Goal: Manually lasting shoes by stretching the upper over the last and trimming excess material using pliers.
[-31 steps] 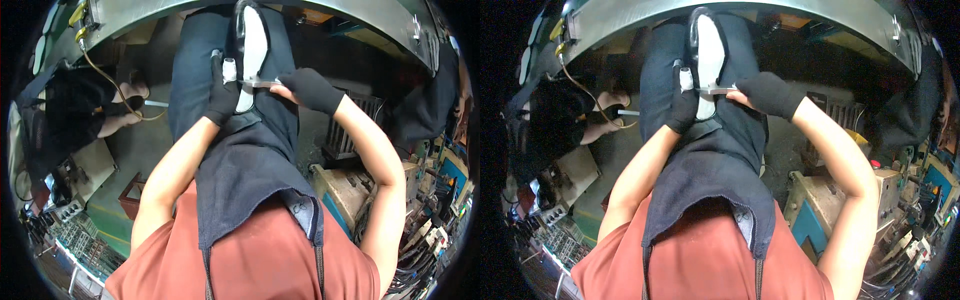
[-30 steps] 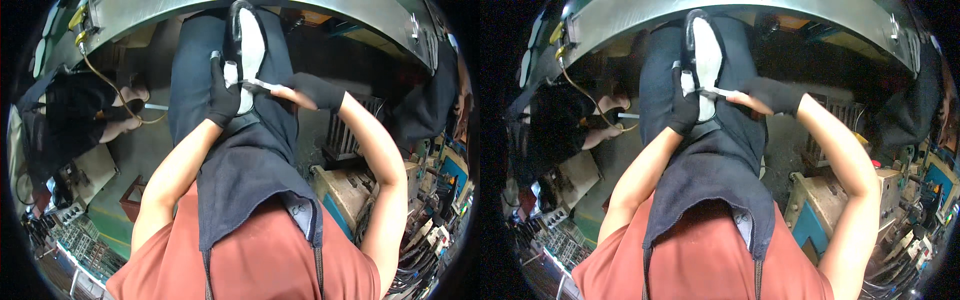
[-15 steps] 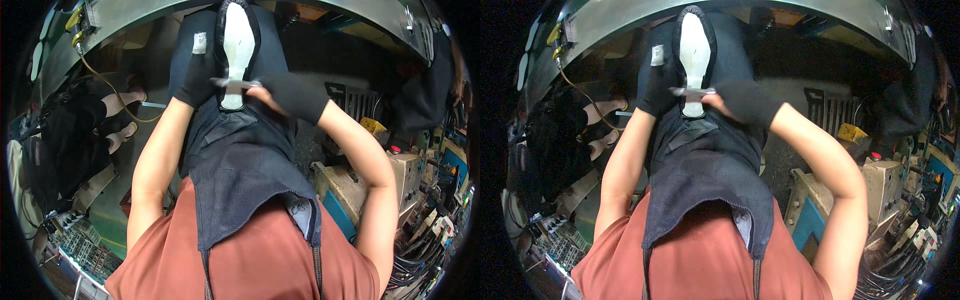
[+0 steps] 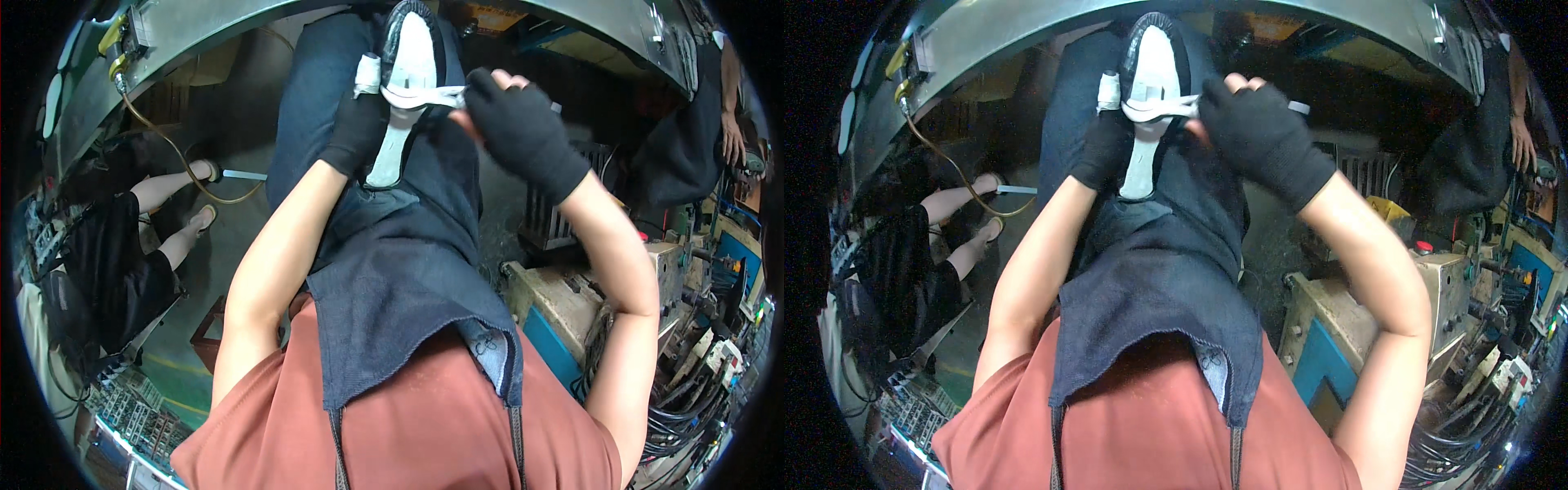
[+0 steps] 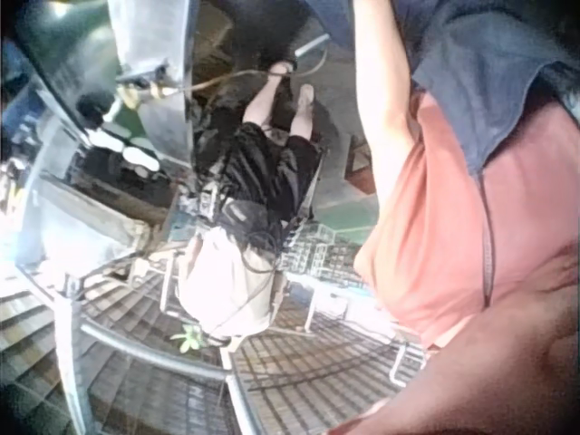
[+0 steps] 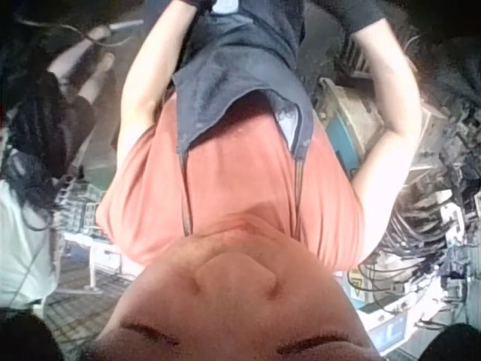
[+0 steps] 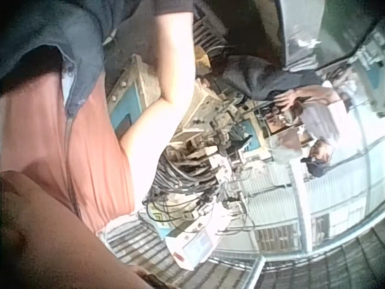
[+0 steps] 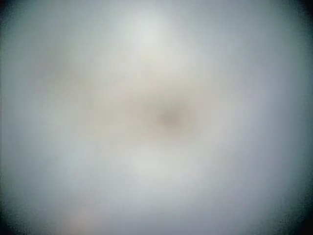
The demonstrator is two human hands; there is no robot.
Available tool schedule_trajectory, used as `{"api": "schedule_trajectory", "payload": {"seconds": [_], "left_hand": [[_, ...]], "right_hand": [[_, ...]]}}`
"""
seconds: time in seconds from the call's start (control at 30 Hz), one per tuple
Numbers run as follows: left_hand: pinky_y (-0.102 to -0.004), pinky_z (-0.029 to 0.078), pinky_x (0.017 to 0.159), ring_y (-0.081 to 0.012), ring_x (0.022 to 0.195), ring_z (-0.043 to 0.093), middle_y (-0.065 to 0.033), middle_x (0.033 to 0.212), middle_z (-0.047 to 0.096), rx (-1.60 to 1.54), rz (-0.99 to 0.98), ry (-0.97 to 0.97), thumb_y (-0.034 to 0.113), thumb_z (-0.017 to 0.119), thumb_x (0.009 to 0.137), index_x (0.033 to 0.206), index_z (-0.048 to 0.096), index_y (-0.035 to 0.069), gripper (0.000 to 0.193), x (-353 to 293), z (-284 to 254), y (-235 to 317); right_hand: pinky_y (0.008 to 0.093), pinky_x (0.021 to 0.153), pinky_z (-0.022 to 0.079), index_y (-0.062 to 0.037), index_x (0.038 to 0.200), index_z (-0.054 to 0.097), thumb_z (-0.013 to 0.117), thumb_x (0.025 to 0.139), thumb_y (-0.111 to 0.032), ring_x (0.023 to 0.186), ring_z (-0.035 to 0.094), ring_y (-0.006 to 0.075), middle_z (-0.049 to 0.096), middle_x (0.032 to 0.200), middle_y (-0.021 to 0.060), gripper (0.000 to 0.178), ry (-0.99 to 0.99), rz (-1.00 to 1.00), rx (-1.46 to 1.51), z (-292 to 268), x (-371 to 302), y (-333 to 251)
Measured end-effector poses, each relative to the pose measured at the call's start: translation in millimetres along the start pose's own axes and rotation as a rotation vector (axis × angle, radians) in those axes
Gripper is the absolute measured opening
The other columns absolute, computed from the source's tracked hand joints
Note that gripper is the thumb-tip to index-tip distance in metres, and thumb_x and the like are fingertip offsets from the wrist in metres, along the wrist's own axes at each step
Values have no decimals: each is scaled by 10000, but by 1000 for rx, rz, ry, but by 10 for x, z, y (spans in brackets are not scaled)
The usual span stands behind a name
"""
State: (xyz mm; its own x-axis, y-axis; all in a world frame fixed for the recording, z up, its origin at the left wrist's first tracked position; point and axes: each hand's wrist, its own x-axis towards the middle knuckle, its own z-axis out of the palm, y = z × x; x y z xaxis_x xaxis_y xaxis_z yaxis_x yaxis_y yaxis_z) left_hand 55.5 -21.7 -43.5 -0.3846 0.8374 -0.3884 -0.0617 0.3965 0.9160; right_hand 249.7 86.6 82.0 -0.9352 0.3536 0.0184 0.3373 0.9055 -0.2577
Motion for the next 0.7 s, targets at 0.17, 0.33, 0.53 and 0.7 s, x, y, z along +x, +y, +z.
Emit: {"api": "schedule_trajectory", "payload": {"seconds": [0.17, 0.33, 0.53, 0.7], "left_hand": [[-394, 445, 984, -358, 1168, 564, -243, 1246, 568, 159, 276, 151, 292, 649, 881, 1311, 452, -11, 562, -54, 133, 248], [-390, 389, 1072, -342, 1279, 465, -237, 1370, 456, -105, 123, -219, 286, 756, 792, 1445, 261, 10, 864, -168, -213, -4], [-385, 440, 1006, -302, 1165, 536, -178, 1216, 526, 197, 372, -137, 333, 843, 710, 1331, 351, 19, 851, -227, -111, 98], [-364, 441, 1016, -291, 1196, 535, -216, 1316, 490, -210, 22, -395, 253, 837, 718, 1440, 195, 14, 995, -260, -207, -3]], "right_hand": [[407, 648, 520, -51, 810, 613, 510, 958, -389, 644, 627, 288, 583, 768, 131, 383, -221, 64, -69, -231, -188, 240], [388, 633, 533, -37, 830, 608, 558, 914, -454, 678, 645, 291, 596, 778, 126, 429, -7, -301, 61, -464, 188, -716], [395, 624, 546, -51, 852, 620, 518, 934, -458, 685, 655, 286, 619, 772, 152, 428, -375, 140, 77, -176, 200, -190], [374, 599, 549, -67, 822, 635, 497, 941, -485, 675, 660, 272, 630, 775, 138, 456, 78, -507, 172, -158, 205, -520]]}}
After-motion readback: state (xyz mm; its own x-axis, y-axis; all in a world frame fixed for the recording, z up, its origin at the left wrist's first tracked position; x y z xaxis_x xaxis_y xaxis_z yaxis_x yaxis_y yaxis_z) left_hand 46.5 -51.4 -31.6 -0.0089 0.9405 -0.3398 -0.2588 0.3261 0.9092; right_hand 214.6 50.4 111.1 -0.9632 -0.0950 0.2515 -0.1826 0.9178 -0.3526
